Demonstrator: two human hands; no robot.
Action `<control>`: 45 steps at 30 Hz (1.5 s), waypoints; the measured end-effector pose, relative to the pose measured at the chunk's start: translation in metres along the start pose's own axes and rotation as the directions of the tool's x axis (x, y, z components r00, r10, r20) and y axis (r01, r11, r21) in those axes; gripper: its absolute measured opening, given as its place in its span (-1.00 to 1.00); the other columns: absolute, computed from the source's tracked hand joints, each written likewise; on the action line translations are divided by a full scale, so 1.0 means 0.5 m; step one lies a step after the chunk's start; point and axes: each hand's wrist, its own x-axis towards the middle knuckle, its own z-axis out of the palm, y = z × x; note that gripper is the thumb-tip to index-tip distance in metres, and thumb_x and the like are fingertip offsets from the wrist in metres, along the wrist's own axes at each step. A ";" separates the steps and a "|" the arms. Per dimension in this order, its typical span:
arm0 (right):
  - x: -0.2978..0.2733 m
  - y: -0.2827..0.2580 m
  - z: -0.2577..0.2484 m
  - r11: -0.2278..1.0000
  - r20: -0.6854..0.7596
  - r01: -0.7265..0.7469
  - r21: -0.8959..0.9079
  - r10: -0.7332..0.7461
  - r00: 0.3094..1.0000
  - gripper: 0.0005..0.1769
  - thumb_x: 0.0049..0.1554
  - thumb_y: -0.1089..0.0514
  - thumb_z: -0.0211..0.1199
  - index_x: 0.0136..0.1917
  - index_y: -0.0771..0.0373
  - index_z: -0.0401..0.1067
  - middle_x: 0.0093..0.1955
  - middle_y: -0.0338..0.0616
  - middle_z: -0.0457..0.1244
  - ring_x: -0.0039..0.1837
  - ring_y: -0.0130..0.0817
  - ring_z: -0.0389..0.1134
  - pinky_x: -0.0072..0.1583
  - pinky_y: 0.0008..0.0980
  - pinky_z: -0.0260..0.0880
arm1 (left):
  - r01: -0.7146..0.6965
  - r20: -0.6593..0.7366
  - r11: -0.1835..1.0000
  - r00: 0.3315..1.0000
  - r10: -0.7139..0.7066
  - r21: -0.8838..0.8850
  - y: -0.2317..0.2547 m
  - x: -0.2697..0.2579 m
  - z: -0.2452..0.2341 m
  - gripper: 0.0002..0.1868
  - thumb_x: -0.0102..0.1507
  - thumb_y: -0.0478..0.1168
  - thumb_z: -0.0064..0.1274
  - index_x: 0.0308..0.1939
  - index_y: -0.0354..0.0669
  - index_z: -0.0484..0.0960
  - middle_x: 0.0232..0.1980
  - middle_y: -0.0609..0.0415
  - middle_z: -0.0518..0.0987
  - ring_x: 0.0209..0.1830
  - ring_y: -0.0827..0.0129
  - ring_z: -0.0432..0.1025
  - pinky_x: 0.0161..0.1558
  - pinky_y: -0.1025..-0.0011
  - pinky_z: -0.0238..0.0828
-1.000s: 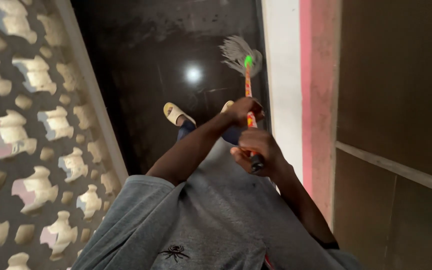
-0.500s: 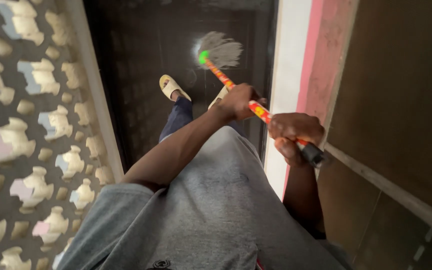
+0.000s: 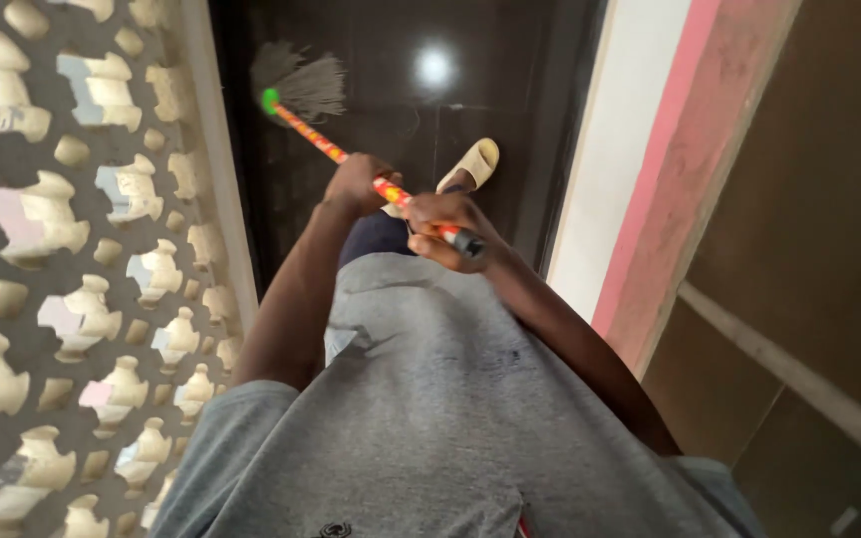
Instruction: Mopping a dark tiled floor in a hallway using a mop.
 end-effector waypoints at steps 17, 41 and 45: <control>-0.007 -0.082 0.209 1.000 -0.037 -0.008 -0.009 0.008 0.999 -0.72 0.11 0.30 0.26 -0.35 0.29 0.22 -0.28 -0.10 0.22 -0.12 -0.24 0.34 0.10 -0.25 0.45 | -0.175 -0.076 0.983 0.982 0.171 -0.048 -0.150 -0.139 0.029 -0.58 0.25 -0.01 0.18 -0.53 -0.28 0.55 -0.49 -0.23 0.47 -0.53 -0.09 0.39 -0.42 0.09 0.30; -0.156 -0.214 0.317 0.853 -0.324 -0.068 -0.517 -0.122 0.938 -0.53 0.13 0.24 0.28 -0.47 0.20 0.08 -0.50 -0.14 0.05 -0.45 -0.24 0.10 -0.30 -0.17 0.00 | -0.625 0.179 0.626 0.626 0.759 -0.467 0.158 -0.103 0.265 -0.61 0.14 -0.13 0.12 -0.58 -0.32 0.31 -0.49 -0.08 0.40 -0.47 0.06 0.36 -0.39 0.11 0.25; -0.199 -0.239 0.327 0.853 -0.323 0.065 -0.518 -0.265 0.908 -0.49 0.17 0.23 0.29 -0.47 0.20 0.06 -0.51 -0.15 -0.01 -0.47 -0.23 0.09 -0.33 -0.21 0.05 | -0.663 0.178 0.663 0.647 0.741 -0.348 0.188 -0.178 0.220 -0.60 0.26 -0.11 0.06 -0.61 -0.26 0.48 -0.48 -0.11 0.50 -0.45 0.08 0.44 -0.29 0.13 0.34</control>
